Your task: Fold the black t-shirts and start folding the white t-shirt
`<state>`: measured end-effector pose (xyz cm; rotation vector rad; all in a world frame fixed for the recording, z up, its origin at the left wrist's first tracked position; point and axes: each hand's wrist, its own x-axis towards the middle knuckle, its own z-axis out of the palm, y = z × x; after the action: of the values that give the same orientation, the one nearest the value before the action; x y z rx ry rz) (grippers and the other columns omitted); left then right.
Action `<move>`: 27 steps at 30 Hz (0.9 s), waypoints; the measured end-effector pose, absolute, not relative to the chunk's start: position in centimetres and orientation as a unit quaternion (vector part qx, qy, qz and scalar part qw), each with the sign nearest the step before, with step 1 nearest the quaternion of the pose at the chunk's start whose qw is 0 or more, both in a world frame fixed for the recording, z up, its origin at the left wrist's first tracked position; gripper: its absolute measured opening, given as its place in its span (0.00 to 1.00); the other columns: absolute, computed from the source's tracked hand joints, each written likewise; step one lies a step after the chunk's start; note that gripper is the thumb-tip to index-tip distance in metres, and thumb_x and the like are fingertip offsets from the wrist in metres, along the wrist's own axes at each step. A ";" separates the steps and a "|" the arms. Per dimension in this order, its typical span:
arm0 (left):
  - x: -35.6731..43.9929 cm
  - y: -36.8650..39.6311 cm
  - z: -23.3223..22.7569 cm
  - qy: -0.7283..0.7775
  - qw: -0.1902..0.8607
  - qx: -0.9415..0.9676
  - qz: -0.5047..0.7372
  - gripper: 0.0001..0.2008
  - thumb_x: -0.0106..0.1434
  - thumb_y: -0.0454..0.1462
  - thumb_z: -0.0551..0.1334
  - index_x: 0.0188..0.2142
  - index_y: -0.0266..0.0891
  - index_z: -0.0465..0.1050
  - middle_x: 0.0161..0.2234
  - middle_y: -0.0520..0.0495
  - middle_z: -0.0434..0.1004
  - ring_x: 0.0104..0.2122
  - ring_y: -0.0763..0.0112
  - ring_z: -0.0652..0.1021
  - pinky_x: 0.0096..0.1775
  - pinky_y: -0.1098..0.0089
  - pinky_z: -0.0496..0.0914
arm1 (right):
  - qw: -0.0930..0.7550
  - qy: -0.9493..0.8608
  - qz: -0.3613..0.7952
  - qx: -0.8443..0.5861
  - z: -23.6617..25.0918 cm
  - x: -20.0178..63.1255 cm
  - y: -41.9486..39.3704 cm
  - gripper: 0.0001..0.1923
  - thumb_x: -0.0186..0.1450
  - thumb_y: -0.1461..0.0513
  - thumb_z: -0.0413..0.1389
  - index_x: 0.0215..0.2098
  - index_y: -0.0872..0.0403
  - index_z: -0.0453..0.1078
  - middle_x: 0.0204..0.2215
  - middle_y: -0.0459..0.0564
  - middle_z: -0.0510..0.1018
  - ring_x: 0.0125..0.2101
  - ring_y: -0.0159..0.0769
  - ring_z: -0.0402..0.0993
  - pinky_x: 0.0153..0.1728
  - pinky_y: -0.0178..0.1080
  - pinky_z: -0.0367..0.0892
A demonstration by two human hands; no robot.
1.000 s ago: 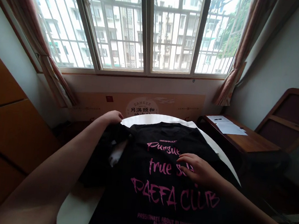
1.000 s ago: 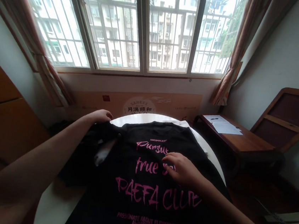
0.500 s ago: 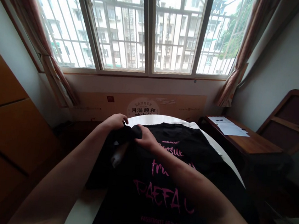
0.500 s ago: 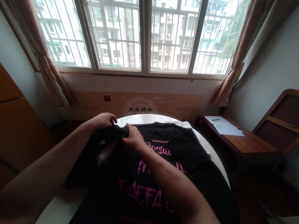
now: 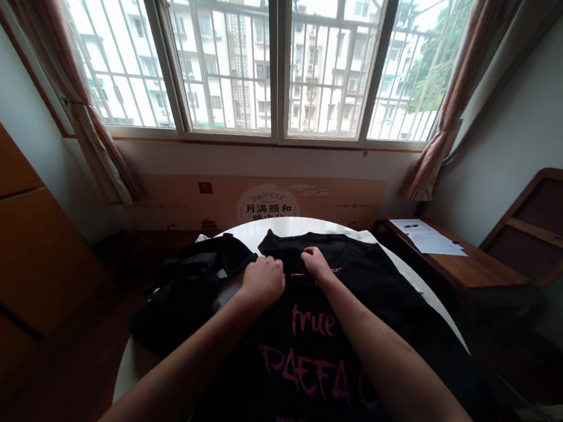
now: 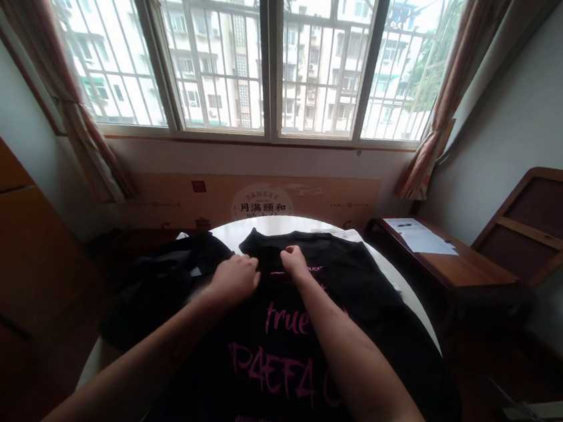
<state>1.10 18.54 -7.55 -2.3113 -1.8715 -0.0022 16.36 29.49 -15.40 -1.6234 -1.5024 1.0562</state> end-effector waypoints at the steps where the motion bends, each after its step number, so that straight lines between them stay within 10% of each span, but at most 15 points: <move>1: 1.8 18.2 -8.7 -0.624 0.050 -0.780 0.009 0.16 0.71 0.43 0.58 0.49 0.32 0.73 0.46 0.33 0.73 0.48 0.50 0.73 0.47 0.59 0.70 | 0.316 -0.587 0.409 -0.624 -15.4 17.0 29.4 0.25 0.74 0.55 0.50 0.65 0.57 0.57 0.47 0.56 0.73 0.37 0.33 0.74 0.37 0.39 0.75; 9: 1.9 18.8 -12.7 -0.644 0.022 -0.764 0.034 0.17 0.68 0.26 0.49 0.54 0.29 0.68 0.49 0.29 0.70 0.49 0.51 0.75 0.45 0.61 0.72 | 0.207 -0.727 0.260 -0.600 -13.6 17.2 28.1 0.42 0.59 0.67 0.60 0.70 0.56 0.56 0.58 0.63 0.68 0.58 0.54 0.67 0.59 0.57 0.62; 12: 1.9 18.6 -12.7 -0.644 0.026 -0.764 0.030 0.18 0.68 0.26 0.48 0.53 0.29 0.69 0.49 0.28 0.69 0.51 0.50 0.73 0.44 0.61 0.73 | 0.235 -0.776 0.215 -0.545 -12.9 15.2 28.3 0.41 0.60 0.68 0.58 0.71 0.51 0.57 0.64 0.57 0.64 0.63 0.50 0.60 0.65 0.48 0.55; 17: 2.3 18.3 -12.8 -0.647 0.015 -0.762 0.022 0.18 0.71 0.27 0.46 0.53 0.29 0.70 0.48 0.29 0.69 0.50 0.49 0.73 0.43 0.59 0.74 | 0.275 -0.771 0.211 -0.535 -11.9 11.7 31.2 0.26 0.72 0.58 0.47 0.66 0.57 0.61 0.56 0.55 0.72 0.55 0.36 0.69 0.59 0.37 0.61; 23: 2.3 18.7 -13.6 -0.648 -0.001 -0.761 0.006 0.17 0.70 0.27 0.46 0.50 0.29 0.71 0.45 0.29 0.70 0.48 0.48 0.74 0.42 0.59 0.74 | 0.237 -0.722 0.210 -0.615 -10.7 8.2 35.6 0.45 0.68 0.41 0.52 0.73 0.53 0.46 0.64 0.65 0.60 0.62 0.57 0.61 0.59 0.55 0.60; 27: 1.8 18.8 -13.5 -0.655 -0.007 -0.755 -0.006 0.16 0.70 0.27 0.47 0.50 0.29 0.71 0.46 0.29 0.70 0.49 0.49 0.74 0.44 0.59 0.74 | 0.194 -0.719 0.233 -0.626 -10.5 5.9 37.6 0.41 0.66 0.51 0.60 0.71 0.53 0.51 0.60 0.63 0.65 0.59 0.54 0.64 0.58 0.59 0.63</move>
<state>1.82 18.75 -13.46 -2.3837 -2.0684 -0.0175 5.91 37.63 -10.47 -1.7558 -2.0151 0.6532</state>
